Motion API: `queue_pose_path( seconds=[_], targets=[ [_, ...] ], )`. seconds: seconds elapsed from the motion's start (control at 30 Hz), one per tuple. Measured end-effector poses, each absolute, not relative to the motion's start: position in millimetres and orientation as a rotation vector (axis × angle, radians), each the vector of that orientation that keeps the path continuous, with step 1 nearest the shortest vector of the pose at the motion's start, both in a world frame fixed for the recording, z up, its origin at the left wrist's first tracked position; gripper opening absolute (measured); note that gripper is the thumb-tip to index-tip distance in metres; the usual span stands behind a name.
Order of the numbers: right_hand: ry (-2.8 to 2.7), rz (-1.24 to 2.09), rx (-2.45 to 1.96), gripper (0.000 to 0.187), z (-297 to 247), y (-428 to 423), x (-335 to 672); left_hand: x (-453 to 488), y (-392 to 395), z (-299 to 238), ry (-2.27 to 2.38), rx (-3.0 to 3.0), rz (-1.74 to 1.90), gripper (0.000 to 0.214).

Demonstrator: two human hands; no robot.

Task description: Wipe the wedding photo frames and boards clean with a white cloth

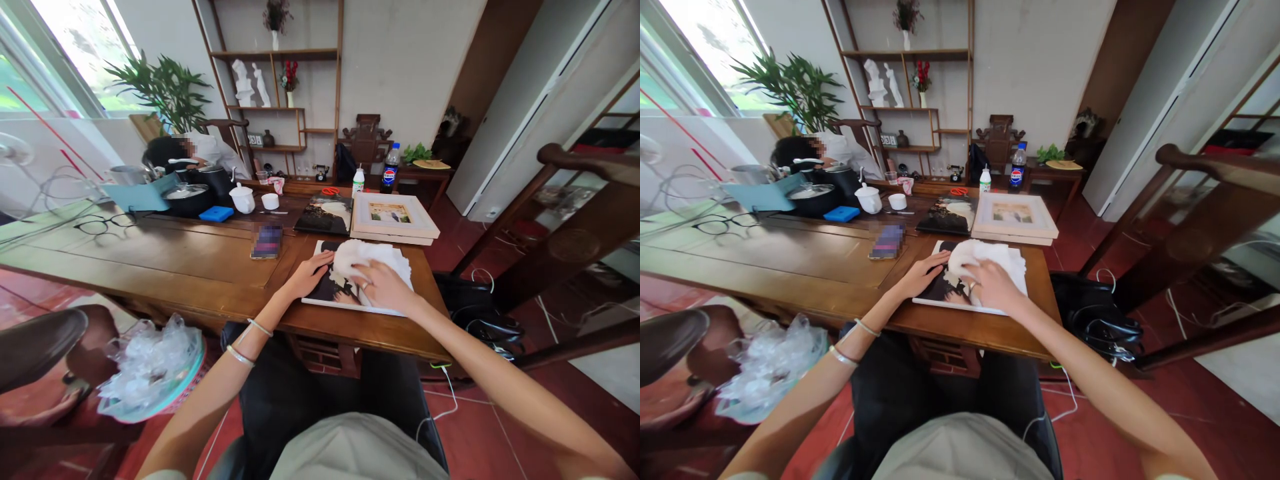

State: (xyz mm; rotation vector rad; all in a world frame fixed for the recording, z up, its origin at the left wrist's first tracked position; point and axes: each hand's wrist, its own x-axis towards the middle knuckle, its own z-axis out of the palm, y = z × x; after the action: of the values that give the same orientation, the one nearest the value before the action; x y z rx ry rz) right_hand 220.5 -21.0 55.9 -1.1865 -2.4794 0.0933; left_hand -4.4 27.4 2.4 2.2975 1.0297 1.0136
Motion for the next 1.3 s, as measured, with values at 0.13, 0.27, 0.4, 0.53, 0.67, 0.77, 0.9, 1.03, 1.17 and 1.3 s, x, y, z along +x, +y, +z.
queue_pose_path(
  seconds=[0.13, 0.27, 0.4, 0.53, 0.67, 0.77, 0.9, 1.03, 1.17, 1.3],
  targets=[
    [-2.338, 0.245, -1.311, 0.034, 64, 26, 214, -4, 28, 2, 1.03, 2.291, 1.006, 0.039],
    [-2.331, 0.385, -1.294, 0.036, 70, 55, 184, -4, 29, 3, 1.042, 2.29, 1.001, 0.039],
    [-2.352, 0.406, -1.232, 0.036, 69, 67, 159, -5, 30, 3, 1.07, 2.306, 1.0, 0.036],
    [-2.333, 0.494, -1.221, 0.038, 63, 62, 169, -5, 29, 3, 1.062, 2.302, 0.999, 0.037],
    [-2.251, 0.606, -1.179, 0.039, 58, 50, 210, -5, 28, 4, 1.042, 2.295, 0.997, 0.039],
    [-2.179, 0.581, -1.209, 0.038, 56, 43, 245, -5, 27, 3, 1.034, 2.309, 1.002, 0.04],
    [-2.082, 0.5, -1.367, 0.042, 48, 33, 284, -5, 28, 2, 1.044, 2.315, 1.001, 0.039],
    [-2.056, 0.357, -1.502, 0.043, 35, 5, 302, -4, 27, 4, 1.037, 2.32, 0.991, 0.039],
    [-2.221, 0.291, -1.474, 0.037, 36, -48, 290, -3, 27, 4, 1.047, 2.324, 1.011, 0.039],
    [-2.494, 0.548, -1.234, 0.032, 57, -95, 266, -3, 27, 2, 1.049, 2.336, 1.014, 0.039]
  ],
)
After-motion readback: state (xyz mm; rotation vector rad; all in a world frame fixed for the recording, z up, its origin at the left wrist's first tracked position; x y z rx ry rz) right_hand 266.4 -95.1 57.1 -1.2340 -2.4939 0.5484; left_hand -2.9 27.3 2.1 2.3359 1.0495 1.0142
